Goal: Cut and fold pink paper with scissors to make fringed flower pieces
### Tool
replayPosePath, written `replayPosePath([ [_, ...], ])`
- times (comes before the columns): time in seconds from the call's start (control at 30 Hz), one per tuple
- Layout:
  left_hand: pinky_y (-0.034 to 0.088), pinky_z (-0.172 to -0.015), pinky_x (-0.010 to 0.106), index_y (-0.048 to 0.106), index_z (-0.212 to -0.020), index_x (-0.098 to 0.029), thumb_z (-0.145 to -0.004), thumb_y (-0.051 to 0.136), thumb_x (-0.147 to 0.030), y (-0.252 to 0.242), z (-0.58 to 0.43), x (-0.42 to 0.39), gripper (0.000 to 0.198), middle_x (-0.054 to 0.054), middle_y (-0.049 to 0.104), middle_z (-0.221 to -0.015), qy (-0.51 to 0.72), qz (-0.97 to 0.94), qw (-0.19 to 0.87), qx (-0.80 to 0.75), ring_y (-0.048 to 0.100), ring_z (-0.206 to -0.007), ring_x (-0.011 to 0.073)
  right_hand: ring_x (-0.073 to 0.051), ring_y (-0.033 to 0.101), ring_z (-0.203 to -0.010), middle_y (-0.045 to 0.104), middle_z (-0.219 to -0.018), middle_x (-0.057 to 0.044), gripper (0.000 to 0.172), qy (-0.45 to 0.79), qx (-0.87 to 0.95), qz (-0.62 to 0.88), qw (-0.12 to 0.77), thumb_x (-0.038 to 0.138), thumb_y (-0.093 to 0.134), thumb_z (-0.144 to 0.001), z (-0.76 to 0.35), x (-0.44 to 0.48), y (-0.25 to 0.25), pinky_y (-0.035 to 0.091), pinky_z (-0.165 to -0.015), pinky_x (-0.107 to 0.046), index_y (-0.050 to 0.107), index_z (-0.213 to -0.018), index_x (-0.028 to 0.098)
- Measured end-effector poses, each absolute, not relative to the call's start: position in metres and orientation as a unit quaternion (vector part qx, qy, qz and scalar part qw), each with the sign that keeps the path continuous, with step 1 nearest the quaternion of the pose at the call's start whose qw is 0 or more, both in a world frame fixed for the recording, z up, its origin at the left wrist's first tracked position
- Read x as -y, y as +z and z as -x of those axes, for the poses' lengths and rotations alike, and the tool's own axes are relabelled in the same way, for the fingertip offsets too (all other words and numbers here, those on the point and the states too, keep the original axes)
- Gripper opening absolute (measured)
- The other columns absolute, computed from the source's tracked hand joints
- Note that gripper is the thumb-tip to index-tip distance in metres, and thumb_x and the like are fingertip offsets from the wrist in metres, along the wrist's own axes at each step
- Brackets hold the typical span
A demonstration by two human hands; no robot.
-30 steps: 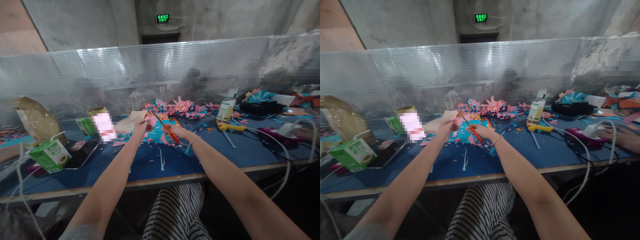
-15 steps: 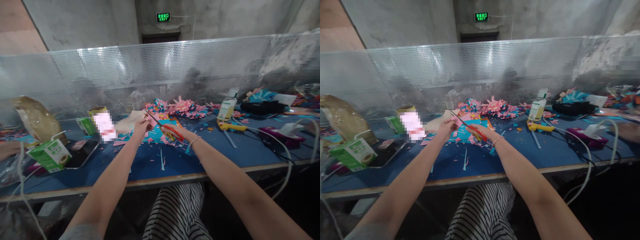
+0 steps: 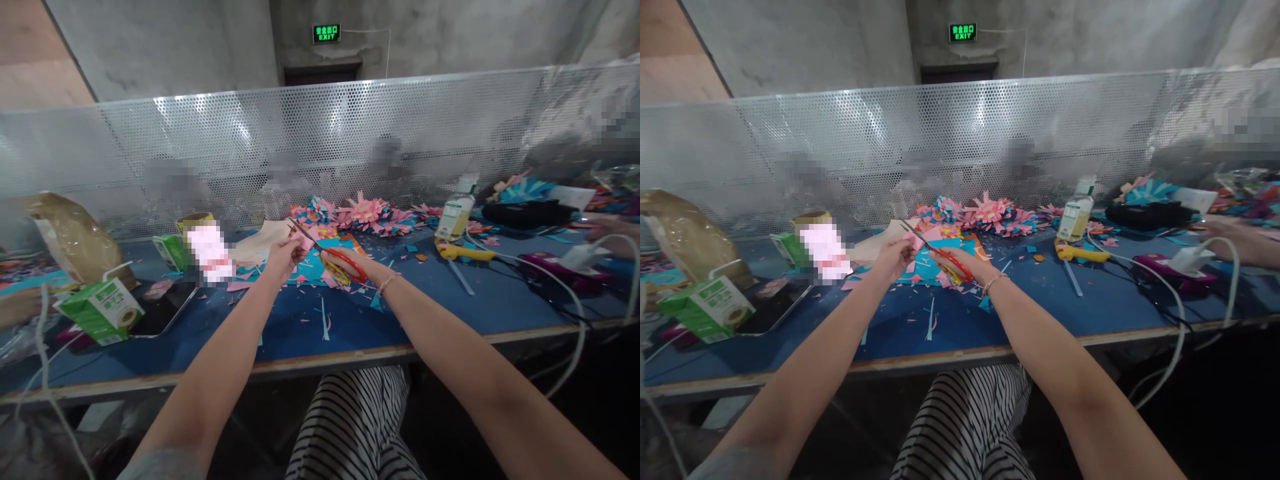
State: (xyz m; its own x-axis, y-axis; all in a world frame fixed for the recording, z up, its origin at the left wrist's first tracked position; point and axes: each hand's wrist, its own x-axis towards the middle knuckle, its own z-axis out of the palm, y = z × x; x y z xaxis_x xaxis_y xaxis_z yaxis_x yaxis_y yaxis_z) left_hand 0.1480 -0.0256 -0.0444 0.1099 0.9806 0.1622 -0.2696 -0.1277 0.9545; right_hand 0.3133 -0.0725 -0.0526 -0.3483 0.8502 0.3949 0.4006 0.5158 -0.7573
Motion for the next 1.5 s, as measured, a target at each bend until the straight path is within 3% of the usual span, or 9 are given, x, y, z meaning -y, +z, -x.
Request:
replayPosePath([
  [0.13, 0.042, -0.044, 0.019, 0.056, -0.062, -0.012, -0.062, 0.06, -0.018, -0.044, -0.148, 0.025, 0.006, 0.001, 0.056, -0.044, 0.56, -0.498, 0.559, -0.356, 0.053, -0.043, 0.0085, -0.009, 0.042, -0.042, 0.046, -0.052, 0.0, 0.046, 0.344, 0.769, 0.415, 0.343, 0.06, 0.035, -0.078, -0.315, 0.069, -0.054, 0.038, -0.043, -0.027, 0.046, -0.059, 0.02],
  [0.57, 0.04, -0.041, 0.015, 0.052, -0.059, -0.012, -0.065, 0.059, -0.015, -0.038, -0.149, 0.03, 0.009, 0.0, 0.055, -0.043, 0.557, -0.487, 0.571, -0.356, 0.05, -0.038, 0.006, -0.008, 0.039, -0.037, 0.043, -0.046, 0.0, 0.043, 0.274, 0.785, 0.466, 0.302, 0.049, 0.03, -0.084, -0.309, 0.078, -0.046, 0.034, -0.039, -0.024, 0.042, -0.058, 0.018],
  [0.7, 0.04, -0.042, 0.016, 0.053, -0.059, -0.012, -0.064, 0.062, -0.018, -0.04, -0.148, 0.028, 0.012, -0.001, 0.054, -0.043, 0.555, -0.497, 0.567, -0.351, 0.05, -0.039, 0.0059, -0.009, 0.039, -0.038, 0.043, -0.046, 0.0, 0.043, 0.226, 0.775, 0.497, 0.319, 0.053, 0.036, -0.08, -0.312, 0.061, -0.057, 0.033, -0.039, -0.023, 0.045, -0.058, 0.018],
  [0.9, 0.042, -0.044, 0.018, 0.055, -0.063, -0.013, -0.06, 0.066, -0.023, -0.045, -0.147, 0.024, 0.016, -0.002, 0.054, -0.048, 0.546, -0.523, 0.552, -0.352, 0.052, -0.043, 0.007, -0.017, 0.053, -0.059, 0.053, -0.058, -0.004, 0.035, 0.032, 0.754, 0.574, 0.317, 0.052, 0.054, -0.069, -0.329, 0.026, -0.08, 0.036, -0.05, -0.024, 0.053, -0.063, 0.017],
  [1.07, 0.042, -0.046, 0.02, 0.059, -0.074, -0.013, -0.058, 0.063, -0.016, -0.048, -0.149, 0.025, 0.017, 0.0, 0.058, -0.054, 0.495, -0.562, 0.532, -0.397, 0.052, -0.045, 0.0078, -0.024, 0.057, -0.084, 0.062, -0.092, -0.015, 0.032, -0.009, 0.75, 0.616, 0.242, 0.034, 0.06, -0.067, -0.339, 0.02, -0.084, 0.041, -0.068, -0.028, 0.058, -0.09, 0.012],
  [1.2, 0.035, -0.04, 0.019, 0.06, -0.081, -0.013, -0.057, 0.061, -0.015, -0.053, -0.149, 0.02, 0.023, -0.001, 0.056, -0.05, 0.452, -0.621, 0.487, -0.415, 0.049, -0.043, 0.0085, -0.021, 0.053, -0.097, 0.06, -0.102, -0.014, 0.029, 0.007, 0.76, 0.542, 0.359, 0.029, 0.054, -0.073, -0.336, 0.023, -0.076, 0.039, -0.082, -0.029, 0.059, -0.096, 0.012],
  [1.33, 0.031, -0.039, 0.018, 0.054, -0.075, -0.016, -0.054, 0.067, -0.02, -0.056, -0.147, 0.018, 0.025, -0.003, 0.056, -0.051, 0.461, -0.661, 0.425, -0.412, 0.047, -0.042, 0.0076, -0.014, 0.057, -0.081, 0.064, -0.088, -0.006, 0.026, 0.135, 0.802, 0.411, 0.412, 0.034, 0.047, -0.078, -0.326, 0.029, -0.07, 0.042, -0.074, -0.026, 0.062, -0.087, 0.014],
  [1.5, 0.033, -0.043, 0.019, 0.049, -0.063, -0.016, -0.055, 0.068, -0.028, -0.054, -0.148, 0.024, 0.024, -0.002, 0.057, -0.052, 0.463, -0.68, 0.393, -0.411, 0.048, -0.046, 0.0076, -0.012, 0.054, -0.068, 0.062, -0.074, -0.002, 0.021, 0.149, 0.802, 0.404, 0.414, 0.031, 0.051, -0.074, -0.316, 0.033, -0.073, 0.041, -0.064, -0.023, 0.063, -0.074, 0.014],
])
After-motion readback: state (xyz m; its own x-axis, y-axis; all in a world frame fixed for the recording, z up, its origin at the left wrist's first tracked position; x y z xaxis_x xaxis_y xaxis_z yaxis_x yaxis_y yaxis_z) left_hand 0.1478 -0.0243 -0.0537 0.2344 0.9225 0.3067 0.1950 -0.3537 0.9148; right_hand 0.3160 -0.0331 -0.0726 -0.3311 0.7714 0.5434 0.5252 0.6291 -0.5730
